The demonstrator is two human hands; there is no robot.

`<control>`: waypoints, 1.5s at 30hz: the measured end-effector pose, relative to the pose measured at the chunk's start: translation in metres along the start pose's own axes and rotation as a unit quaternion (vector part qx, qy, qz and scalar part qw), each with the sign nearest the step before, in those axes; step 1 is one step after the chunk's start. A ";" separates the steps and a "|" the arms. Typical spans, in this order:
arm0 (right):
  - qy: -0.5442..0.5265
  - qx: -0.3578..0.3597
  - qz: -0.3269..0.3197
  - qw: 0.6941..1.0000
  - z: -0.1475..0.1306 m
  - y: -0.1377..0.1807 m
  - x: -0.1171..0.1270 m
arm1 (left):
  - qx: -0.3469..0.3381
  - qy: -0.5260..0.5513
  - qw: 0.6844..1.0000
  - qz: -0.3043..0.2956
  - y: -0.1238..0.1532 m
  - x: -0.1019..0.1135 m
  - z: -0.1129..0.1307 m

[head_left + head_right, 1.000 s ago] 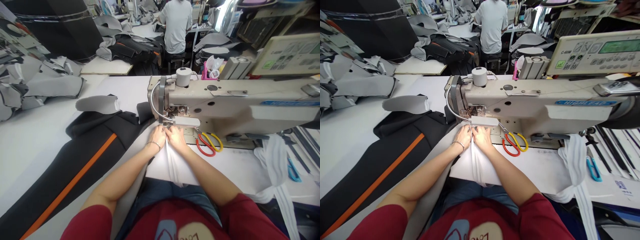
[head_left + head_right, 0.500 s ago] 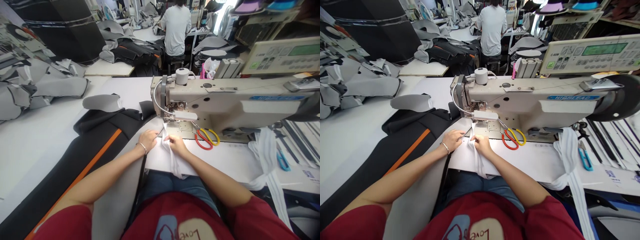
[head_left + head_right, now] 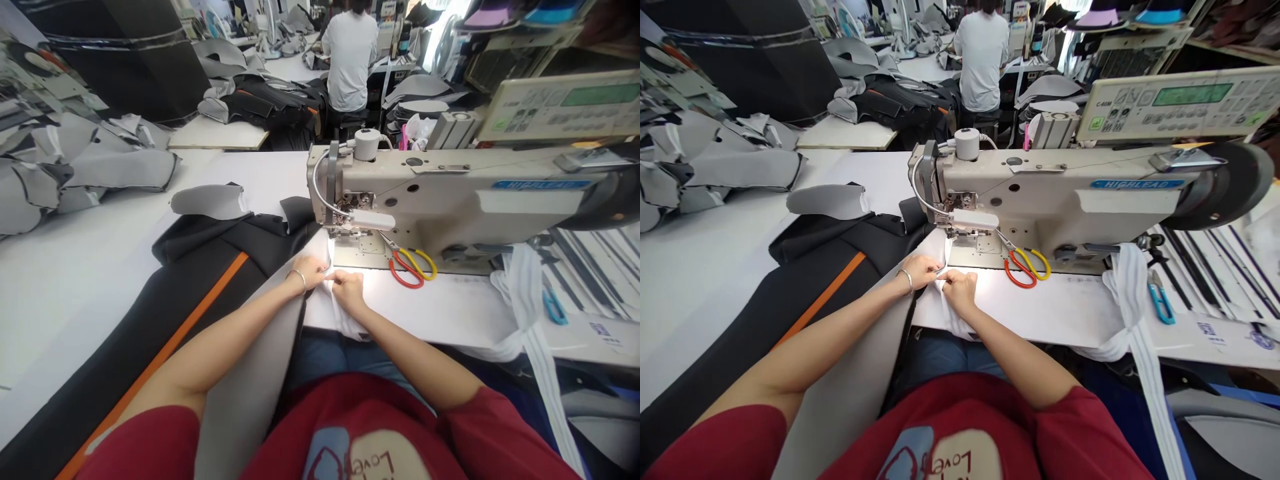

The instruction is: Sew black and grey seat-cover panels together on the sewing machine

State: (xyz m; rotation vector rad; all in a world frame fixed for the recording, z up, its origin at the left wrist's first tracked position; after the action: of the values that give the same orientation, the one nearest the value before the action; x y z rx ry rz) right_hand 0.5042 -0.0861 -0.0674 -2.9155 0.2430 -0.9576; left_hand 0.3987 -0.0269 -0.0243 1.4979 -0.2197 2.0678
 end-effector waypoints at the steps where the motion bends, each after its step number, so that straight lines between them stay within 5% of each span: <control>1: 0.010 0.001 -0.001 1.000 0.000 0.000 0.000 | -0.003 -0.011 1.000 -0.003 0.000 -0.002 0.001; 8: 0.023 0.103 -0.100 0.989 -0.001 -0.011 0.008 | -0.020 -0.068 0.997 0.008 0.006 -0.013 0.004; 11: 0.020 0.110 -0.058 0.992 0.009 -0.021 0.016 | -0.023 -0.076 0.996 0.044 0.009 -0.020 0.005; 14: 0.078 0.135 -0.026 0.987 0.015 -0.024 0.016 | -0.039 -0.078 0.993 0.081 0.013 -0.029 0.006; 22: 0.269 0.192 -0.101 0.938 0.005 -0.022 0.002 | -0.054 -0.058 0.973 0.216 0.019 -0.045 0.000; 39: 0.298 0.184 -0.135 0.927 0.015 -0.076 0.013 | 0.072 -0.061 0.985 0.142 -0.043 -0.024 0.006; 45: 0.282 0.213 -0.092 0.931 0.015 -0.065 0.021 | 0.027 -0.120 0.982 0.140 -0.031 -0.017 0.018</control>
State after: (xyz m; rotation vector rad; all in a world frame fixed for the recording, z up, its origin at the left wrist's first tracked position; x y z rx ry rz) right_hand 0.5387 -0.0251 -0.0602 -2.2433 -0.2007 -1.6284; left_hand 0.4341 -0.0153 -0.0396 1.8396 -0.4978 2.1141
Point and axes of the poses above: each hand's wrist, its own y-axis away from the middle knuckle, its own x-axis out of the back of the hand, z = x × y, the point moved 3 cm from there along -y, towards the middle knuckle, and after that the axes turned 2 degrees about -z, right-handed, at the moved point
